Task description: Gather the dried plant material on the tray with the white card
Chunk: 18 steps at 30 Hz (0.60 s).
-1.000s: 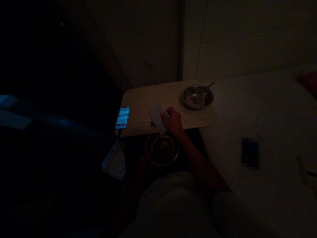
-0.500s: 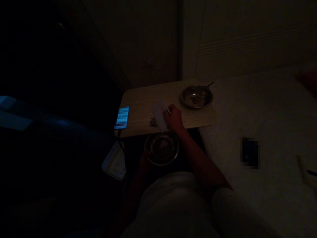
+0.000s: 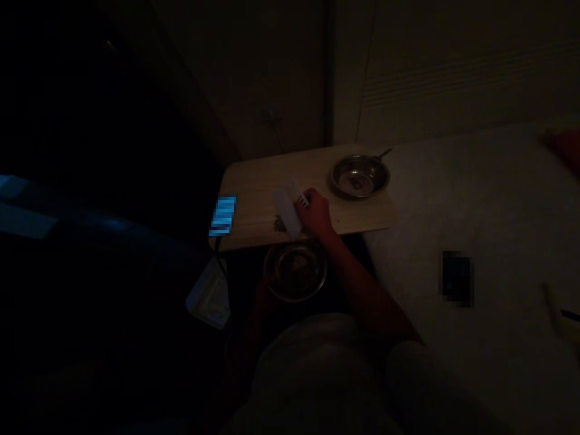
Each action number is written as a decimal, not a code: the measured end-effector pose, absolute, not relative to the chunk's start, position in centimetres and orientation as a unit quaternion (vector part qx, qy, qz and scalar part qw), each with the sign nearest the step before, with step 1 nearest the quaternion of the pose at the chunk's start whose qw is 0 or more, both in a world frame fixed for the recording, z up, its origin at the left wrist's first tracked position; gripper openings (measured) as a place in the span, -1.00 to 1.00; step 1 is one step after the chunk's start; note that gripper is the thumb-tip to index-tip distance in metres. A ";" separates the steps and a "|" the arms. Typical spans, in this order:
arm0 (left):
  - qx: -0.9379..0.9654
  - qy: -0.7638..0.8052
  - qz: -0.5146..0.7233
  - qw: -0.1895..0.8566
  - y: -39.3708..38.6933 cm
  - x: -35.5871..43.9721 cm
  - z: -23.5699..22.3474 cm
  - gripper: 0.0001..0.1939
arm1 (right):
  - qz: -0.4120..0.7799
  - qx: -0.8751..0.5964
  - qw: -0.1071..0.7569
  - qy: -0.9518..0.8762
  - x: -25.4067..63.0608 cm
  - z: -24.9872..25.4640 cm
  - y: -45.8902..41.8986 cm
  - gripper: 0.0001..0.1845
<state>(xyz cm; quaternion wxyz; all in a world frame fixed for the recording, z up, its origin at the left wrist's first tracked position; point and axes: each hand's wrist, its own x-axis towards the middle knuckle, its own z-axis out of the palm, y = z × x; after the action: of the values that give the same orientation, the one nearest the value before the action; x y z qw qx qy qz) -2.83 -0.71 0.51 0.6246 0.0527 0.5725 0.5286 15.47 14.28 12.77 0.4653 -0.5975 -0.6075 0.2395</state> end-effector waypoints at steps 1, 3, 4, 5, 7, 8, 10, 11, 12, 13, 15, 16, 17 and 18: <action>0.056 0.569 0.531 0.625 -0.7 -2.8 0.6 -0.86 | 0.245 -0.596 0.461 -0.610 15.3 12.7 14.2 -0.83; 0.060 0.561 0.532 0.632 -0.7 -2.8 0.7 -0.85 | 0.254 -0.592 0.454 -0.615 14.9 12.6 14.1 -0.83; 0.054 0.559 0.527 0.637 -0.7 -2.7 0.8 -0.86 | 0.259 -0.590 0.451 -0.618 14.7 12.6 14.0 -0.84; 0.052 0.559 0.526 0.640 -0.6 -2.5 0.9 -0.88 | 0.261 -0.588 0.448 -0.621 14.6 12.5 14.0 -0.84; 0.054 0.557 0.528 0.638 -0.6 -2.3 1.3 -0.89 | 0.259 -0.588 0.444 -0.625 14.5 12.4 14.0 -0.84; 0.061 0.554 0.531 0.638 -0.6 -2.2 1.5 -0.88 | 0.257 -0.589 0.443 -0.625 14.5 12.4 14.0 -0.84; 0.063 0.548 0.535 0.640 -0.8 -2.1 1.9 -0.89 | 0.250 -0.592 0.445 -0.623 14.6 12.3 14.1 -0.85; 0.063 0.548 0.530 0.644 -0.9 -2.2 2.1 -0.90 | 0.247 -0.594 0.446 -0.622 14.7 12.3 14.1 -0.85; 0.073 0.557 0.526 0.639 -1.0 -2.3 2.2 -0.90 | 0.245 -0.597 0.445 -0.621 14.8 12.3 14.2 -0.86; 0.090 0.567 0.525 0.628 -1.1 -2.4 2.3 -0.87 | 0.242 -0.600 0.444 -0.620 14.9 12.3 14.3 -0.86; 0.122 0.593 0.527 0.597 -1.2 -2.7 2.2 -0.79 | 0.234 -0.608 0.440 -0.618 15.2 12.3 14.4 -0.86; 0.127 0.605 0.528 0.582 -1.3 -2.8 2.1 -0.77 | 0.230 -0.611 0.438 -0.618 15.2 12.3 14.4 -0.87; 0.129 0.605 0.529 0.581 -1.3 -2.9 1.9 -0.78 | 0.226 -0.612 0.438 -0.618 15.3 12.3 14.4 -0.86; 0.127 0.605 0.529 0.581 -1.2 -2.9 1.7 -0.81 | 0.224 -0.612 0.440 -0.618 15.3 12.3 14.4 -0.86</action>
<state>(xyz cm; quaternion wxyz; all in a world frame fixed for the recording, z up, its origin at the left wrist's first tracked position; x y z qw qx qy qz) -2.89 -1.22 1.68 0.5807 0.1269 0.6054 0.5294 15.30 14.42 12.32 0.4402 -0.6117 -0.6181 0.2235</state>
